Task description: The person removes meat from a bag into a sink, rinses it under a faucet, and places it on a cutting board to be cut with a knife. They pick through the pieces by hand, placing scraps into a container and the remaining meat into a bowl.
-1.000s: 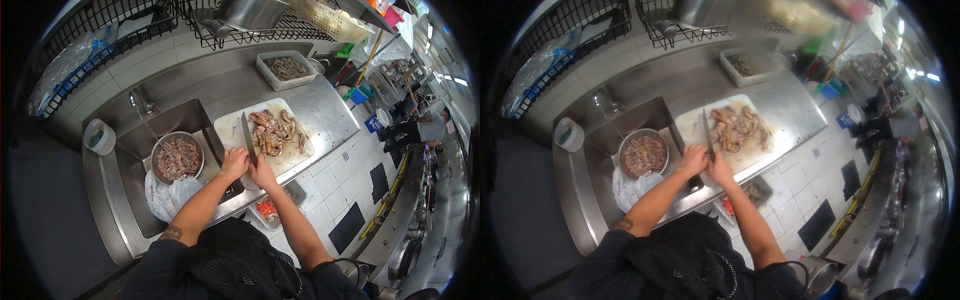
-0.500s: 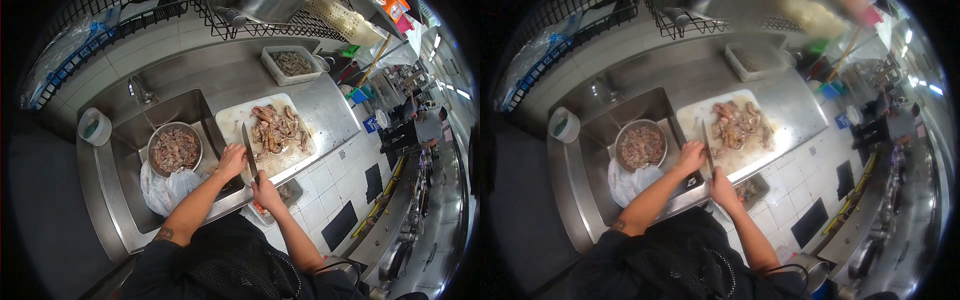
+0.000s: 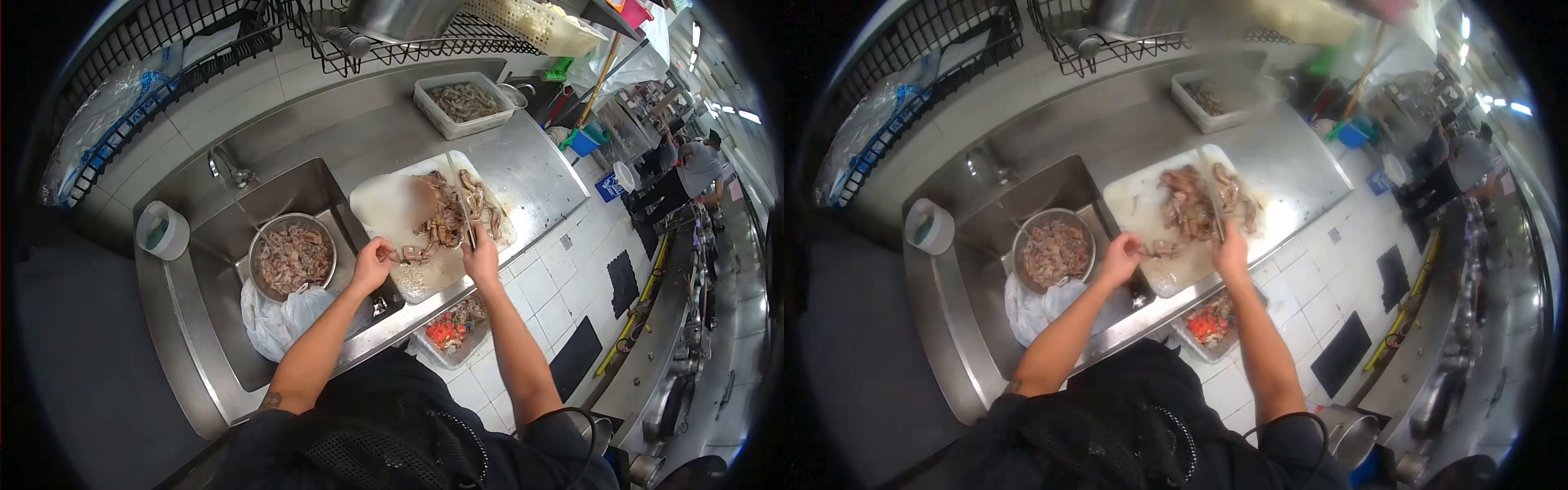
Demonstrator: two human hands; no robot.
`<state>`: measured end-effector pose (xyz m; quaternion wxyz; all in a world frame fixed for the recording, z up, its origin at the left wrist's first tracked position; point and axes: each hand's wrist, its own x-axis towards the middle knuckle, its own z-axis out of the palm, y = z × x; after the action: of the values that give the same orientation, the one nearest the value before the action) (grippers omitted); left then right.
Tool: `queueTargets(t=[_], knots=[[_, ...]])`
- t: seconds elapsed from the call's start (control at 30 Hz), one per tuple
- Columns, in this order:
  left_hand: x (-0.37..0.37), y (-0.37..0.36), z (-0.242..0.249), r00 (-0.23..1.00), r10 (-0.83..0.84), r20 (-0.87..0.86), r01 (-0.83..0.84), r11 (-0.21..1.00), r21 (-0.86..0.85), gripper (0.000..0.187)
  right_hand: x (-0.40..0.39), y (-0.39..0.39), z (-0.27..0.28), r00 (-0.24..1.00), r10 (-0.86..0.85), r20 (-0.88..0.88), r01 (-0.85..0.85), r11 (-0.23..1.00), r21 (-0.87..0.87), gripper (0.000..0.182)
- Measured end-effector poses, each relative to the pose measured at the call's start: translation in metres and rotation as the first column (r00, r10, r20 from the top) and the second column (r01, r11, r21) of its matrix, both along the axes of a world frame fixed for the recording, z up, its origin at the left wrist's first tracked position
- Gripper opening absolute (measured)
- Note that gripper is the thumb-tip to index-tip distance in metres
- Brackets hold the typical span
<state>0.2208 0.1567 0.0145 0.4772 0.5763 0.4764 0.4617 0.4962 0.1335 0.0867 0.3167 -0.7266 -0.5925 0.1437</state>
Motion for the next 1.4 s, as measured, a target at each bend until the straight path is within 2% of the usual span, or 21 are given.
queueTargets(t=[0.03, 0.1, 0.13, 0.2, 0.23, 0.3, 0.43, 0.5, 0.57, 0.67, 0.77, 0.87, 0.9, 0.97, 1.03, 1.1, 1.13, 1.23, 1.3, 1.33, 1.4], knots=[[-0.003, 0.001, 0.001, 1.0, -0.001, -0.008, 0.001, 1.0, 0.004, 0.022, 0.004, -0.002, 0.012, 0.999, -0.004, 0.048, 0.006, 0.999, -0.051, 0.056], [-0.01, -0.005, 0.025, 0.982, -0.056, 0.183, 0.095, 0.973, -0.211, 0.024, 0.013, -0.005, -0.003, 0.996, 0.023, 0.085, -0.015, 0.996, -0.088, 0.059], [-0.014, -0.007, 0.035, 0.984, -0.064, 0.168, 0.099, 0.973, -0.209, 0.024, 0.016, -0.007, -0.015, 0.992, 0.044, 0.122, -0.029, 0.992, -0.126, 0.063], [-0.015, -0.011, 0.042, 0.927, -0.084, 0.366, 0.228, 0.9, -0.371, 0.024, 0.018, -0.009, -0.018, 0.988, 0.055, 0.141, -0.041, 0.994, -0.1, 0.064], [-0.014, -0.013, 0.045, 0.929, -0.095, 0.358, 0.236, 0.897, -0.375, 0.024, 0.019, -0.013, -0.021, 0.984, 0.066, 0.167, -0.054, 0.996, -0.077, 0.065], [-0.009, -0.013, 0.047, 0.841, -0.111, 0.529, 0.365, 0.839, -0.404, 0.021, 0.011, -0.022, -0.01, 0.981, -0.046, 0.187, 0.05, 0.999, -0.012, 0.062], [0.001, -0.009, 0.049, 0.789, -0.1, 0.607, 0.414, 0.816, -0.403, 0.019, 0.011, -0.034, -0.004, 0.988, -0.061, 0.145, 0.046, 0.993, 0.105, 0.045], [0.002, -0.008, 0.053, 0.752, -0.088, 0.653, 0.442, 0.802, -0.401, 0.017, 0.007, -0.037, -0.006, 0.996, 0.057, 0.066, -0.067, 0.985, 0.158, 0.04], [0.008, -0.011, 0.059, 0.749, -0.083, 0.657, 0.445, 0.798, -0.407, 0.018, 0.001, -0.038, -0.007, 0.998, 0.045, 0.033, -0.051, 0.98, 0.19, 0.033], [0.026, -0.018, 0.068, 0.754, -0.146, 0.64, 0.492, 0.771, -0.405, 0.017, 0.007, -0.053, -0.006, 1.0, -0.007, -0.012, 0.01, 0.968, 0.25, 0.028], [0.059, -0.027, 0.07, 0.732, -0.213, 0.647, 0.559, 0.731, -0.391, 0.018, 0.025, -0.088, -0.011, 0.97, -0.145, -0.194, 0.187, 0.957, 0.223, 0.022], [0.102, -0.039, 0.076, 0.81, -0.349, 0.472, 0.535, 0.768, -0.351, 0.013, 0.042, -0.143, -0.022, 0.943, -0.26, -0.208, 0.305, 0.926, 0.224, 0.017], [0.117, -0.041, 0.074, 0.797, -0.384, 0.465, 0.566, 0.742, -0.358, 0.013, 0.049, -0.164, -0.033, 0.928, -0.303, -0.215, 0.348, 0.912, 0.218, 0.017], [0.149, -0.048, 0.068, 0.821, -0.517, 0.241, 0.57, 0.76, -0.313, 0.009, 0.065, -0.208, -0.051, 0.905, -0.39, -0.168, 0.418, 0.889, 0.186, 0.017], [0.183, -0.055, 0.039, 0.795, -0.571, 0.203, 0.606, 0.743, -0.282, 0.008, 0.076, -0.249, -0.057, 0.869, -0.459, -0.183, 0.488, 0.855, 0.174, 0.017], [0.217, -0.064, 0.022, 0.742, -0.652, -0.153, 0.626, 0.757, -0.189, 0.009, 0.084, -0.289, -0.067, 0.817, -0.528, -0.233, 0.558, 0.825, 0.087, 0.017], [0.234, -0.072, 0.017, 0.727, -0.655, -0.205, 0.64, 0.755, -0.141, 0.009, 0.088, -0.306, -0.074, 0.804, -0.558, -0.206, 0.582, 0.81, 0.077, 0.016], [0.277, -0.09, 0.018, 0.665, -0.684, -0.3, 0.67, 0.724, -0.166, 0.01, 0.091, -0.334, -0.096, 0.609, -0.694, -0.385, 0.731, 0.679, -0.069, 0.015], [0.298, -0.098, -0.001, 0.62, -0.749, -0.233, 0.703, 0.663, -0.256, 0.01, 0.088, -0.325, -0.113, 0.418, -0.663, -0.621, 0.742, 0.644, -0.188, 0.01], [0.306, -0.106, 0.0, 0.683, -0.723, -0.104, 0.646, 0.664, -0.376, 0.01, 0.086, -0.312, -0.116, 0.299, -0.611, -0.734, 0.729, 0.642, -0.237, 0.008], [0.314, -0.115, -0.01, 0.769, -0.637, 0.047, 0.564, 0.642, -0.519, 0.009, 0.086, -0.283, -0.092, -0.144, -0.484, -0.863, 0.539, 0.693, -0.479, 0.017]])
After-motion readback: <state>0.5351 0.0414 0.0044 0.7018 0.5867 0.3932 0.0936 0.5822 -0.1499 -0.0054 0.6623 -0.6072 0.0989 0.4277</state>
